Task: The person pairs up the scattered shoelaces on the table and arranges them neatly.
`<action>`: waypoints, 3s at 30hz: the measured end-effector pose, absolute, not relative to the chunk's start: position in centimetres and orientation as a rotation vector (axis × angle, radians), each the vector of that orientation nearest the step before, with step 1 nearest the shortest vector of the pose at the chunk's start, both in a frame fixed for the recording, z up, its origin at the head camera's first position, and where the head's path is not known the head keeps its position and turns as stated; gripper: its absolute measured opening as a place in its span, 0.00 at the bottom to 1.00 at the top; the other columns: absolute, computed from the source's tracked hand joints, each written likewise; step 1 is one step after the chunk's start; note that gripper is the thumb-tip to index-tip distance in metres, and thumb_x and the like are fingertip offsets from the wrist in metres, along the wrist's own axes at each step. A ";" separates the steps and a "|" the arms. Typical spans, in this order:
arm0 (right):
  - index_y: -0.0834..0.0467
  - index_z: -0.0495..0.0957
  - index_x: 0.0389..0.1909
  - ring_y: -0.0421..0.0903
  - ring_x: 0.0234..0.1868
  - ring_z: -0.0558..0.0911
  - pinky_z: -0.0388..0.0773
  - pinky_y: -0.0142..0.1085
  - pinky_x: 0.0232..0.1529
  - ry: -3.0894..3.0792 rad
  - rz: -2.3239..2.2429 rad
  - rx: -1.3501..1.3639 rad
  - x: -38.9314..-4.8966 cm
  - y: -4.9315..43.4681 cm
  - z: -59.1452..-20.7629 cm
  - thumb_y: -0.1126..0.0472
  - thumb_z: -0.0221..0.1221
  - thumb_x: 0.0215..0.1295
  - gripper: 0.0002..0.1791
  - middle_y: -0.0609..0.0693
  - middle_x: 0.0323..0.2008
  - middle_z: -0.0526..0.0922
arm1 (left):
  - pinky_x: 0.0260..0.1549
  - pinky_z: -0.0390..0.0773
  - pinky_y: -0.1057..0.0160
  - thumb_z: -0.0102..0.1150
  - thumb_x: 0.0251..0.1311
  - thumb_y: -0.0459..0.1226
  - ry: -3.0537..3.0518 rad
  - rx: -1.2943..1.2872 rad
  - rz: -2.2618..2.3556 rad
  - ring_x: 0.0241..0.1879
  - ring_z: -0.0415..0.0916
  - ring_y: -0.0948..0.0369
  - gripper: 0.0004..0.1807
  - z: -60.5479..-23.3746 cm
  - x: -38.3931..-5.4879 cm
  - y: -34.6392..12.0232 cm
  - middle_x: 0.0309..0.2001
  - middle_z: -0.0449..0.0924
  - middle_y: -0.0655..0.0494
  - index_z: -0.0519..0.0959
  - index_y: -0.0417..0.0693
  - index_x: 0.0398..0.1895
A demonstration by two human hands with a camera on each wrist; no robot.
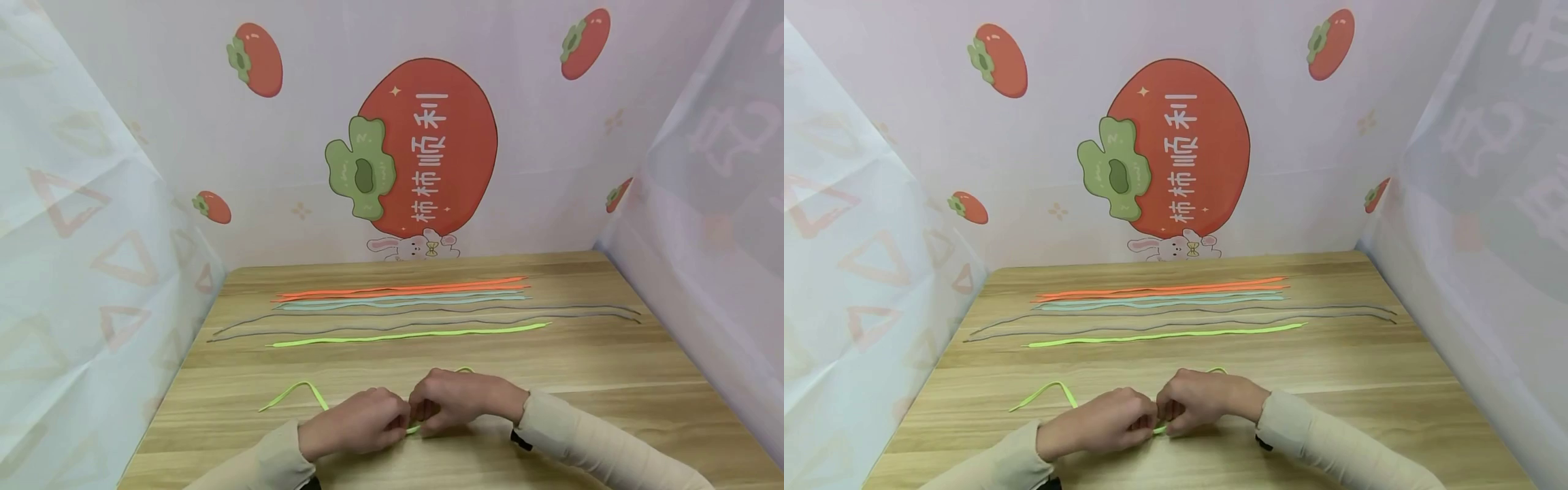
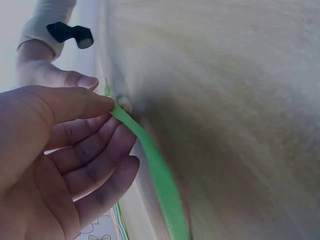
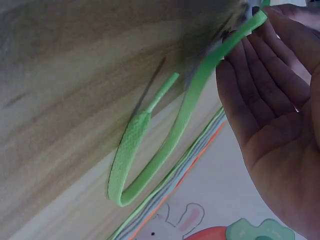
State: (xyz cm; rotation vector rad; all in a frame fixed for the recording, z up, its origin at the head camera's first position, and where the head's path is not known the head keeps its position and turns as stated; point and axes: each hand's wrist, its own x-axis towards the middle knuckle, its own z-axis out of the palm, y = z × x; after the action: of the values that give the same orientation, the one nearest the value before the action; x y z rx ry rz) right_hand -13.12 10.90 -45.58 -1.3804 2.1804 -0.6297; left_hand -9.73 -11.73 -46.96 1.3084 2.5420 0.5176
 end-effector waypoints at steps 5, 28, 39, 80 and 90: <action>0.51 0.88 0.43 0.22 0.32 0.75 0.75 0.18 0.35 2.193 -0.670 -1.355 -13.2 10.9 -46.1 0.58 0.68 0.72 0.03 0.33 0.34 0.85 | 0.26 0.71 0.80 0.63 0.72 0.34 2.500 1.208 0.665 0.24 0.66 0.78 0.10 -47.0 -10.3 -12.1 0.25 0.75 0.72 0.80 0.55 0.30; 0.54 0.88 0.36 0.30 0.27 0.85 0.84 0.25 0.35 2.110 -0.847 -1.210 -14.2 11.9 -46.3 0.55 0.57 0.81 0.15 0.45 0.28 0.89 | 0.31 0.83 0.70 0.64 0.74 0.40 2.130 0.890 1.281 0.29 0.83 0.69 0.06 -49.3 -12.2 -13.3 0.33 0.90 0.52 0.85 0.49 0.39; 0.54 0.88 0.36 0.32 0.27 0.85 0.85 0.28 0.35 2.095 -0.920 -1.112 -15.0 14.2 -46.5 0.55 0.57 0.81 0.15 0.43 0.27 0.89 | 0.35 0.86 0.67 0.64 0.73 0.37 2.030 0.821 1.369 0.30 0.84 0.67 0.08 -49.8 -13.1 -15.6 0.34 0.89 0.45 0.86 0.41 0.41; 0.57 0.88 0.36 0.38 0.32 0.87 0.87 0.35 0.35 2.205 -1.031 -1.002 -17.9 22.4 -46.1 0.57 0.58 0.81 0.14 0.50 0.30 0.89 | 0.32 0.86 0.64 0.57 0.76 0.32 2.286 0.751 1.230 0.32 0.82 0.67 0.08 -48.8 -16.0 -35.2 0.33 0.86 0.45 0.84 0.38 0.39; 0.59 0.87 0.39 0.40 0.32 0.86 0.88 0.37 0.36 2.224 -1.089 -0.882 -19.1 26.0 -47.3 0.58 0.57 0.81 0.14 0.50 0.31 0.89 | 0.31 0.86 0.64 0.57 0.76 0.30 2.312 0.706 1.236 0.31 0.82 0.69 0.08 -48.8 -16.6 -37.7 0.32 0.86 0.46 0.84 0.35 0.39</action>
State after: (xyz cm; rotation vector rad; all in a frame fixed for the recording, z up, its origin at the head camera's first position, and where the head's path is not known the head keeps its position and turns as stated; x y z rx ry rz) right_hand -19.06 25.99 -47.33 -0.8824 2.2238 -1.0894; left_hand -16.64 -37.75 -48.76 0.7063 2.3120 1.2362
